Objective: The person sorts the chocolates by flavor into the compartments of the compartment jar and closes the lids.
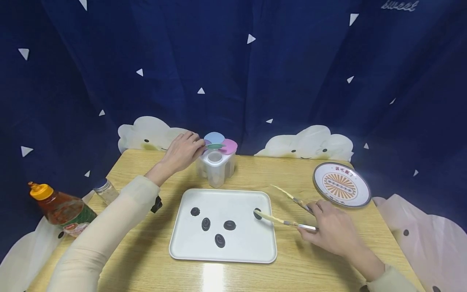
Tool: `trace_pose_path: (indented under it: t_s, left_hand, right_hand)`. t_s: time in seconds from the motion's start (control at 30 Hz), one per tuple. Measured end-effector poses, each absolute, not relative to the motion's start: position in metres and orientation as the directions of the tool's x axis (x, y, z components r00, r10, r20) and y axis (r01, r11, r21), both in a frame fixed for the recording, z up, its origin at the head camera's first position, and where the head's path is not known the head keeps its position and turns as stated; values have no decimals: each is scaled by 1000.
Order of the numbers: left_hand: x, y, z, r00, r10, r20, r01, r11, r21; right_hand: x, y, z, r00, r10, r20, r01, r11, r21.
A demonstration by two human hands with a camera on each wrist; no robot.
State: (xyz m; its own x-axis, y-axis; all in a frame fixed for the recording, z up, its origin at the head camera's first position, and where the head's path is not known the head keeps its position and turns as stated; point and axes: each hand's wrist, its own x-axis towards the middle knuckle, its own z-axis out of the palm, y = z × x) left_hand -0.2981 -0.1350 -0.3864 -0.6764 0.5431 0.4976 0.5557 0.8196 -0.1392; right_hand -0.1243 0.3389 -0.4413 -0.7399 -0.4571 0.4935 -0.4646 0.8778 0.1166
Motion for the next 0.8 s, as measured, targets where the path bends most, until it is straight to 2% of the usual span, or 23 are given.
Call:
trace_pose_path:
  t_s: [0.27,0.53,0.8]
  left_hand:
    - [-297,-134,-386,-672,544,502,554,820,-146]
    - [-296,-134,-385,-677,540,501,550,823,-144]
    - [-295,-134,-385,-671,544,505,557,818,-141]
  right_hand:
    - [-113,332,-451,-673,-527,519,-540,830,143]
    - [-106,327,-458,-690,-532,491,-545,828,132]
    - [-106,326,-461,-675,-550,491,-568,813,129]
